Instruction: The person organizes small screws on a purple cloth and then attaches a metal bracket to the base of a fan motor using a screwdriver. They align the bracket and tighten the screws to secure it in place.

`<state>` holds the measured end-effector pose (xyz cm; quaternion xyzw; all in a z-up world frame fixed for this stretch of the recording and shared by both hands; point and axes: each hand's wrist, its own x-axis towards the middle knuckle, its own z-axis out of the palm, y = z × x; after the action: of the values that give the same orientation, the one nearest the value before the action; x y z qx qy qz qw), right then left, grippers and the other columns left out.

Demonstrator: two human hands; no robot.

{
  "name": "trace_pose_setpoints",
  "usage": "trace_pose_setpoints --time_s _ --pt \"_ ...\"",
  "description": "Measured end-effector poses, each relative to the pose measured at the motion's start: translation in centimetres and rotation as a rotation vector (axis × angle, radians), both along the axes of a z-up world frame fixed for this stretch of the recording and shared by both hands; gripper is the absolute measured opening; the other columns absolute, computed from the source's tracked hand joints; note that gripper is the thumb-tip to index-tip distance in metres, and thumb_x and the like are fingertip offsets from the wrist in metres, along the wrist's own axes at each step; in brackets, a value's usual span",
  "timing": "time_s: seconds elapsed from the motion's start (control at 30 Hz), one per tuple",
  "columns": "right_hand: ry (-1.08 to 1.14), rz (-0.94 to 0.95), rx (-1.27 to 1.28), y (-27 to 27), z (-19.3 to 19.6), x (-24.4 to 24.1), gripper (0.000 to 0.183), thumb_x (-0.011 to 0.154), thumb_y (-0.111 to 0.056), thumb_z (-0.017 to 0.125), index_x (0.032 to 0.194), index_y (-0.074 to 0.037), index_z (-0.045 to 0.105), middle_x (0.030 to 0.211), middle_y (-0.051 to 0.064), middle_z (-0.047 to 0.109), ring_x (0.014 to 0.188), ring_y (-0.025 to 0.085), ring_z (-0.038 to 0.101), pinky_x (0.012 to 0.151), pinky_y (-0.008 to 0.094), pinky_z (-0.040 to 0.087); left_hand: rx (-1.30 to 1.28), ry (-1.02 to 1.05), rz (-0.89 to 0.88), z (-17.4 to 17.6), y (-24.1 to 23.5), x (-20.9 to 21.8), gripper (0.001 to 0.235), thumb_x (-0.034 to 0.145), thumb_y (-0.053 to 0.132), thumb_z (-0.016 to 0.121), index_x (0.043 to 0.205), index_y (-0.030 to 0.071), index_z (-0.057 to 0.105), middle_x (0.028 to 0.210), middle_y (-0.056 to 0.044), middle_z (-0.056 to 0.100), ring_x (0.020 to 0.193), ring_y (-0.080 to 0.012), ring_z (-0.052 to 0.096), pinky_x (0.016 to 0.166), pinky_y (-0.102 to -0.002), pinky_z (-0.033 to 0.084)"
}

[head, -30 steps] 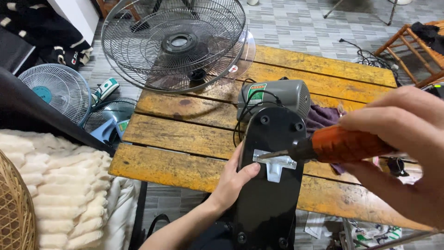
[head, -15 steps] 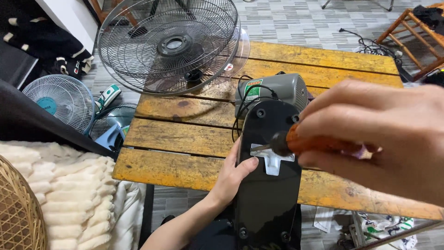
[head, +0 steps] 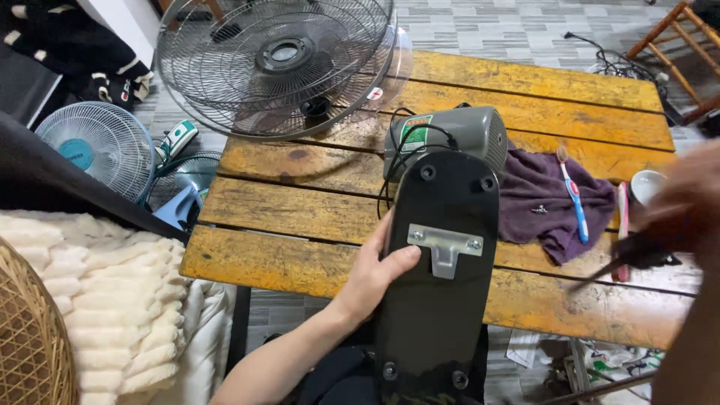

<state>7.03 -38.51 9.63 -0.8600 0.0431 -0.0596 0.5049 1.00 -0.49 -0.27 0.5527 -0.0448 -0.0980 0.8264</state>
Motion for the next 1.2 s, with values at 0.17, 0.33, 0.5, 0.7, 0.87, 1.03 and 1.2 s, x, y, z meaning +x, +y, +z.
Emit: trace_pose_setpoints --time_s 0.17,0.33,0.5,0.7,0.87,1.03,1.2 --pt "0.242 0.104 -0.222 10.3 -3.2 -3.5 0.021 0.087 -0.015 0.072 0.106 -0.010 0.080 0.090 0.003 0.076 0.057 0.018 0.066 0.058 0.028 0.050 0.022 0.087 -0.049 0.9 0.7 1.5 0.064 0.084 0.022 0.069 0.145 0.010 0.055 0.134 -0.008 0.068 0.118 -0.0162 0.063 0.101 -0.028 0.051" --pt "0.176 0.201 -0.002 11.5 -5.2 -5.4 0.036 0.088 -0.009 0.070 0.124 -0.005 0.071 0.093 0.009 0.076 0.075 0.013 0.067 0.054 0.028 0.061 0.044 0.168 -0.095 2.4 0.7 1.6 0.072 0.084 0.026 0.066 0.152 0.010 0.048 0.138 -0.009 0.065 0.118 -0.0184 0.064 0.097 -0.031 0.055" --pt "0.127 0.264 -0.021 11.5 -5.7 -6.6 0.049 0.080 -0.013 0.079 0.129 -0.010 0.071 0.099 0.003 0.078 0.075 0.008 0.060 0.063 0.024 0.051 0.060 -0.035 -0.085 1.2 -0.1 0.5 0.079 0.091 0.031 0.064 0.159 0.007 0.033 0.157 -0.010 0.048 0.142 -0.0197 0.047 0.116 -0.033 0.039" --pt "0.172 0.217 0.046 11.3 -6.3 -6.0 0.055 0.078 -0.008 0.082 0.132 -0.004 0.069 0.095 0.005 0.070 0.063 0.009 0.055 0.055 0.025 0.048 0.493 -0.018 -0.218 4.2 0.4 1.0 0.093 0.088 0.052 0.053 0.164 0.017 0.013 0.165 -0.010 0.038 0.144 -0.0283 0.045 0.111 -0.041 0.039" --pt "0.100 0.215 0.039 9.9 -8.2 -6.0 0.054 0.076 -0.009 0.085 0.128 -0.004 0.071 0.089 0.002 0.067 0.060 0.006 0.053 0.051 0.021 0.044 0.622 -0.194 -0.230 2.9 -0.7 1.7 0.090 0.091 0.053 0.053 0.164 0.015 0.017 0.161 -0.015 0.045 0.146 -0.0270 0.047 0.114 -0.036 0.034" --pt "0.176 0.107 0.106 10.0 -7.8 -6.7 0.055 0.077 -0.005 0.082 0.131 -0.002 0.070 0.083 0.005 0.068 0.053 0.009 0.049 0.044 0.024 0.041 0.637 -0.137 -0.276 4.5 -1.7 1.9 0.087 0.088 0.054 0.052 0.163 0.019 0.023 0.156 -0.011 0.053 0.140 -0.0291 0.056 0.107 -0.038 0.044" --pt "0.144 0.093 0.162 10.0 -8.3 -6.7 0.054 0.077 -0.003 0.082 0.130 -0.001 0.071 0.084 0.004 0.063 0.059 0.006 0.049 0.048 0.022 0.041 0.914 -0.113 -0.324 6.6 -1.8 2.4 0.089 0.084 0.062 0.044 0.163 0.026 0.025 0.118 -0.013 0.065 0.107 -0.0346 0.066 0.086 -0.043 0.047"
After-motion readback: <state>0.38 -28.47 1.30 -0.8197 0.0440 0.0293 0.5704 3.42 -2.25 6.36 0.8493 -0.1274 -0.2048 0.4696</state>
